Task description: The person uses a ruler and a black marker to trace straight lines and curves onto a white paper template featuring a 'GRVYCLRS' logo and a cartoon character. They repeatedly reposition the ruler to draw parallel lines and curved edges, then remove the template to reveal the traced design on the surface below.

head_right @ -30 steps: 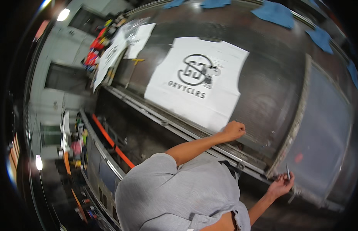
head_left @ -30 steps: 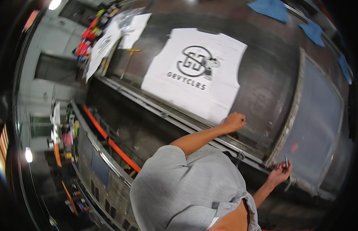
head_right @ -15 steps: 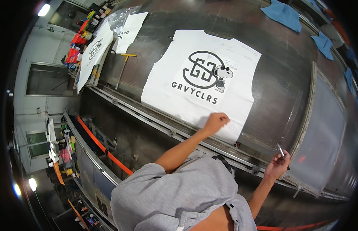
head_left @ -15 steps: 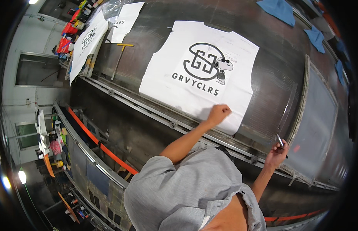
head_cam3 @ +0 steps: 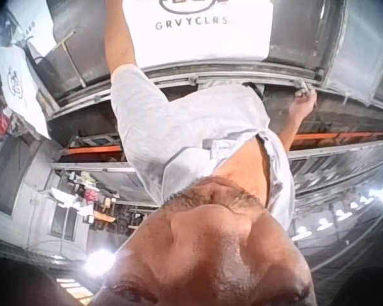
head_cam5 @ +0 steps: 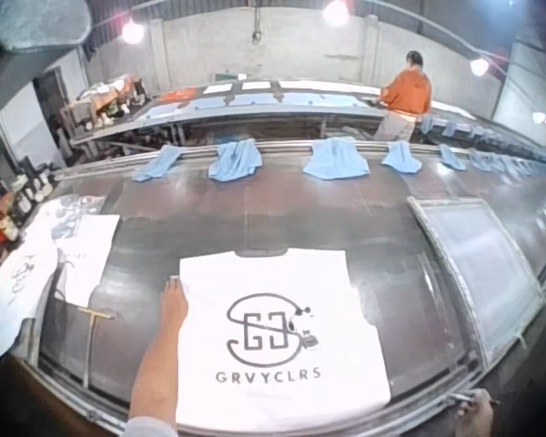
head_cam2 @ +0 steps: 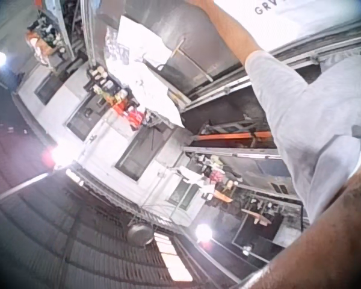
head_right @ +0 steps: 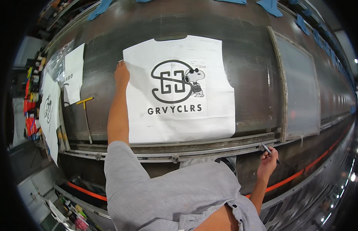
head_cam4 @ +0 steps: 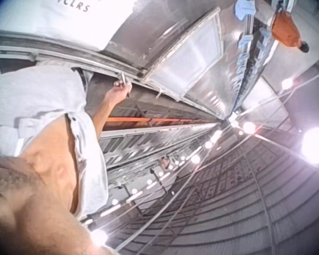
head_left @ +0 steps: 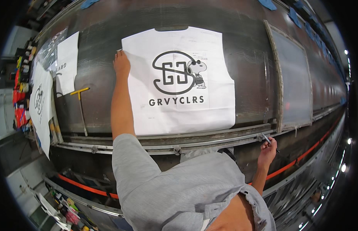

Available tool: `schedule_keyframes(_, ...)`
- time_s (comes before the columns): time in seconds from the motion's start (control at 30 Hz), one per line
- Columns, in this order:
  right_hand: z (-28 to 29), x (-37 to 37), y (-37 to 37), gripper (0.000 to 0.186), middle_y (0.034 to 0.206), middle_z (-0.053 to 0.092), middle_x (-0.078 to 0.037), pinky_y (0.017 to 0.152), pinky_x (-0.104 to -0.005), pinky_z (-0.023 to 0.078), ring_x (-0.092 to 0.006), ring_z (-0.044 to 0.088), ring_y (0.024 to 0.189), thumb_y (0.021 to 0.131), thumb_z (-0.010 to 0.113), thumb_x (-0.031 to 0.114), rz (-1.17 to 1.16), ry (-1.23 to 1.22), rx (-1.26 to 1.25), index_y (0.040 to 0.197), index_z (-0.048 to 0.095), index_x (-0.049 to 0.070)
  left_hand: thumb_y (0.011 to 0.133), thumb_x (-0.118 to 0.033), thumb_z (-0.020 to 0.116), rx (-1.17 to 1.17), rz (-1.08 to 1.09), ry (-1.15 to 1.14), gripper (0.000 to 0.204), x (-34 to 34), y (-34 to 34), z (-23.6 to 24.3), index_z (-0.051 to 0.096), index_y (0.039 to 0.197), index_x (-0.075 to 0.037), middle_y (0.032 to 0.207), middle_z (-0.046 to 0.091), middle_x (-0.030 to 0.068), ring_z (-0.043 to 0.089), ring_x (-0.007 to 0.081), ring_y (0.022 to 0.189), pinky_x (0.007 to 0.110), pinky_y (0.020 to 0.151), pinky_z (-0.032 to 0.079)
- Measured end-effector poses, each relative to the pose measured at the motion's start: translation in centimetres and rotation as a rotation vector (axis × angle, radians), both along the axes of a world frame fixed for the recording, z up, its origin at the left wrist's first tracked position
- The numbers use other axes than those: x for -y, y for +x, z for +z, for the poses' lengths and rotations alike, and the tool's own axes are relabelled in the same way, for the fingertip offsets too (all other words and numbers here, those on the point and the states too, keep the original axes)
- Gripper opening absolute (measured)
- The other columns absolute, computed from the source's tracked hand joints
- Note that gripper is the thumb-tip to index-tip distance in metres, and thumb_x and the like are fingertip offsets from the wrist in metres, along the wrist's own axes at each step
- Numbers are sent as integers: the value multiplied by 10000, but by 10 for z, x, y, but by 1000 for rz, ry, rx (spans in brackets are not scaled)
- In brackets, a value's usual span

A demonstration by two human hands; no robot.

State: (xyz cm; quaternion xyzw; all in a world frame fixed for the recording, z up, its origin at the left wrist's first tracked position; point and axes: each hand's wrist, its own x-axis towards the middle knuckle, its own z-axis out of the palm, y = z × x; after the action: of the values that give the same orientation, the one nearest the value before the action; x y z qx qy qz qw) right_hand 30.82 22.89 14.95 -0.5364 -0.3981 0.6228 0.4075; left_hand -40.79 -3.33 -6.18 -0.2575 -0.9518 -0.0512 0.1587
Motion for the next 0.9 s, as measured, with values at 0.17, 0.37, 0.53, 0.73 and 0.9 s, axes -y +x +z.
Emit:
schedule_keyframes(0.17, 9, 13, -3, 273, 820, 540, -1, 627, -245, 409, -83, 510, 714, 1030, 592, 301, -71, 12, 115, 1096, 629, 39, 928, -101, 559, 156, 62, -178, 216, -15, 16, 13, 678, 1086, -14, 1185, 676, 103, 621, 300, 1161, 446, 941, 525)
schedule_keyframes(0.37, 3, 18, -37, 237, 813, 565, -16, 587, -250, 423, -101, 542, 697, 1013, 615, 233, 26, 30, 144, 1049, 649, 1, 888, -129, 608, -101, 27, -147, 116, -5, 17, 54, 704, 914, -70, 984, 690, 71, 645, 288, 1024, 443, 846, 526)
schedule_keyframes(0.53, 4, 21, -51, 193, 749, 561, -28, 585, -263, 427, -108, 533, 673, 982, 628, 171, 139, 67, 78, 1047, 652, -9, 889, -160, 741, 667, 158, 977, 229, -11, 87, 73, 707, 1080, -40, 925, 699, 51, 646, 161, 863, 324, 756, 514)
schedule_keyframes(0.73, -5, 19, -46, 128, 703, 563, -20, 549, -249, 408, -107, 508, 584, 973, 610, 134, 215, -19, -32, 981, 637, 9, 943, -139, 699, 1415, 249, 1425, 120, -13, 312, 79, 676, 965, -23, 868, 645, 27, 561, 116, 746, 255, 681, 461)
schedule_keyframes(0.9, -13, 4, -59, 100, 684, 544, -9, 546, -234, 384, -89, 488, 567, 949, 611, 124, 472, -122, -141, 927, 615, 27, 925, -65, 694, 1938, 112, 1360, 88, -38, 470, 97, 660, 997, -26, 862, 689, 66, 641, 136, 748, 269, 667, 511)
